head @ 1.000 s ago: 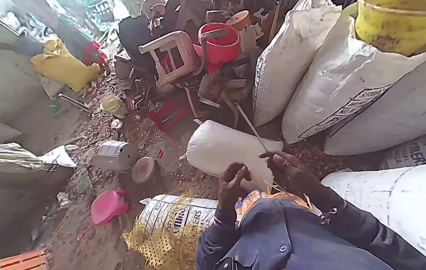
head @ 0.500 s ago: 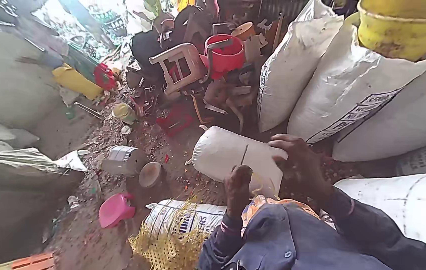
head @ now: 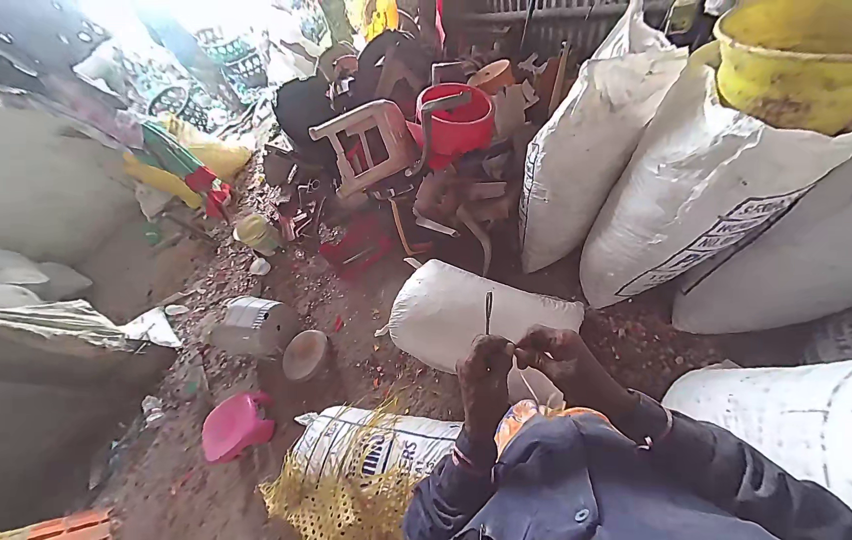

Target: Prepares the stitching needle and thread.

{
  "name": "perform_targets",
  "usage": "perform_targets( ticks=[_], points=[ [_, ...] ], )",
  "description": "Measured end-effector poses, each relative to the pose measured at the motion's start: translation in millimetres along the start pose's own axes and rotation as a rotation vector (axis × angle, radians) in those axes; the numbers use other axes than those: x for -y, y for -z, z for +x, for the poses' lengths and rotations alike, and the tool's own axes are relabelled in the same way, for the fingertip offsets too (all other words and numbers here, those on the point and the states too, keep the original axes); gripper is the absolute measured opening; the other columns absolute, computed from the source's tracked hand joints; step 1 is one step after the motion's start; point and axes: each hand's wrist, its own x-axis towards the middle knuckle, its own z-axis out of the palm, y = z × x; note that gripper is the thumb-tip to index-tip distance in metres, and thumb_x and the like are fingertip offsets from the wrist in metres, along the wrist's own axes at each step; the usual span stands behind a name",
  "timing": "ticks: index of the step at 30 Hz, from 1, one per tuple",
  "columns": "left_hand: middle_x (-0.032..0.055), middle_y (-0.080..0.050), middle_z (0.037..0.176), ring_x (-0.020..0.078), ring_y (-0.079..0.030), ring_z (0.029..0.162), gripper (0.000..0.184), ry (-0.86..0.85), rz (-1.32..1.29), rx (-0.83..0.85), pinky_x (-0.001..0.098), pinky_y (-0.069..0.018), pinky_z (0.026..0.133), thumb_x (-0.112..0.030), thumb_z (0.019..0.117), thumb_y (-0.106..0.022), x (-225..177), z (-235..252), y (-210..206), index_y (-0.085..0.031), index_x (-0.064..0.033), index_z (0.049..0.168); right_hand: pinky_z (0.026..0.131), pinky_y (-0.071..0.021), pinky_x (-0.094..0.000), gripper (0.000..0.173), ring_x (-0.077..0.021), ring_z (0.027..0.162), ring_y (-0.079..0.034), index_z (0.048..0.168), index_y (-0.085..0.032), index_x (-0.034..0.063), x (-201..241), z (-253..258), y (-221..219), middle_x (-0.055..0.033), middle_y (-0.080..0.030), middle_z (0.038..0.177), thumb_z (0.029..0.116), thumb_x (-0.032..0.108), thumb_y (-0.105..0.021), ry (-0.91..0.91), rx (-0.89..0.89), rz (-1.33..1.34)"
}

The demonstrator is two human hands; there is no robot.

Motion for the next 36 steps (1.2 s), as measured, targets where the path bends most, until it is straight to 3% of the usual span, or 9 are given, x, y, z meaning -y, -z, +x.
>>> perform_targets(
  ticks=[4,6,8,10,12,13,15,18,36],
  points=[
    [-0.0049,-0.059,0.076,-0.0086,-0.048,0.063,0.017,0.041,-0.093,0.131,0.0114,-0.0427,0.062,-0.005,0.0966,-0.054,7.1,-0.7,4.5,-0.062,0.0101,0.098,0.071,-0.051,-0.0114,0.007,0.0103,0.072,-0.058,0.091,-0.066,0.0052,3.6,0.3,4.9,0.0156,-0.063,0.079,0.094,0.004,-0.059,-0.01,-0.004,0.075],
    [-0.0132,-0.059,0.077,-0.0105,-0.045,0.058,0.017,0.091,-0.244,0.201,0.01,-0.04,0.055,-0.019,0.1046,-0.048,10.7,-2.5,4.6,-0.056,-0.0043,0.099,0.069,-0.0513,-0.012,0.009,0.0099,0.071,-0.058,0.092,-0.064,0.0086,12.1,3.5,11.5,0.0175,-0.062,0.079,0.0941,0.003,-0.058,0.007,-0.052,0.065],
    [-0.0136,-0.061,0.079,-0.0108,-0.044,0.056,0.016,0.142,-0.348,0.231,0.0091,-0.0384,0.053,-0.025,0.1078,-0.043,8.2,-4.4,2.5,-0.047,-0.0104,0.101,0.069,-0.0502,-0.0105,0.008,0.0109,0.071,-0.057,0.091,-0.064,0.0076,21.9,7.2,18.5,0.0165,-0.062,0.079,0.0935,0.004,-0.057,0.047,-0.102,-0.017],
    [-0.0114,-0.063,0.078,-0.0107,-0.044,0.054,0.009,0.171,-0.38,0.236,0.009,-0.0371,0.052,-0.018,0.1082,-0.038,5.0,-4.3,0.0,-0.035,-0.0101,0.11,0.069,-0.0485,-0.0087,0.009,0.0122,0.072,-0.055,0.089,-0.065,0.0049,29.7,10.5,22.4,0.0141,-0.061,0.08,0.0928,0.006,-0.057,0.091,-0.117,-0.108],
    [-0.0087,-0.066,0.074,-0.0106,-0.045,0.051,0.022,0.19,-0.349,0.197,0.0088,-0.0373,0.05,-0.006,0.1056,-0.034,1.4,-2.9,-2.2,-0.03,-0.0017,0.127,0.07,-0.0474,-0.0078,0.01,0.013,0.072,-0.054,0.088,-0.065,0.004,31.5,12.3,23.0,0.0129,-0.061,0.079,0.0926,0.006,-0.056,0.133,-0.115,-0.147],
    [-0.0075,-0.067,0.073,-0.0106,-0.045,0.05,0.029,0.193,-0.313,0.18,0.0086,-0.0376,0.049,-0.004,0.1048,-0.034,-0.1,-2.0,-2.6,-0.031,0.0046,0.132,0.069,-0.0468,-0.0079,0.01,0.0129,0.072,-0.054,0.088,-0.064,0.0039,30.9,12.8,23.3,0.0125,-0.061,0.079,0.0928,0.006,-0.056,0.147,-0.112,-0.157],
    [-0.0065,-0.068,0.074,-0.0107,-0.046,0.051,0.031,0.203,-0.24,0.171,0.009,-0.0387,0.049,-0.003,0.1042,-0.036,-1.5,-2.1,-1.3,-0.041,0.0129,0.13,0.069,-0.0463,-0.0079,0.01,0.0129,0.072,-0.053,0.087,-0.064,0.0043,30.4,12.1,23.4,0.0121,-0.06,0.078,0.0931,0.007,-0.056,0.141,-0.114,-0.18],
    [-0.0058,-0.068,0.076,-0.0098,-0.048,0.052,0.028,0.233,-0.209,0.182,0.0097,-0.0401,0.05,-0.002,0.1022,-0.04,-3.8,-4.0,-0.4,-0.048,0.0134,0.124,0.068,-0.0453,-0.0078,0.011,0.0126,0.069,-0.053,0.086,-0.064,0.0041,31.9,10.4,22.8,0.0116,-0.059,0.076,0.0934,0.008,-0.057,0.087,-0.113,-0.207],
    [-0.0061,-0.068,0.076,-0.01,-0.048,0.052,0.029,0.264,-0.23,0.229,0.0099,-0.04,0.05,0.0,0.1,-0.042,5.7,-10.2,-2.5,-0.05,0.0135,0.125,0.06,-0.0421,-0.0088,0.012,0.0109,0.061,-0.049,0.084,-0.062,0.0087,15.3,11.2,22.6,0.0139,-0.054,0.068,0.0946,0.009,-0.058,-0.067,-0.107,-0.164]
  ],
)
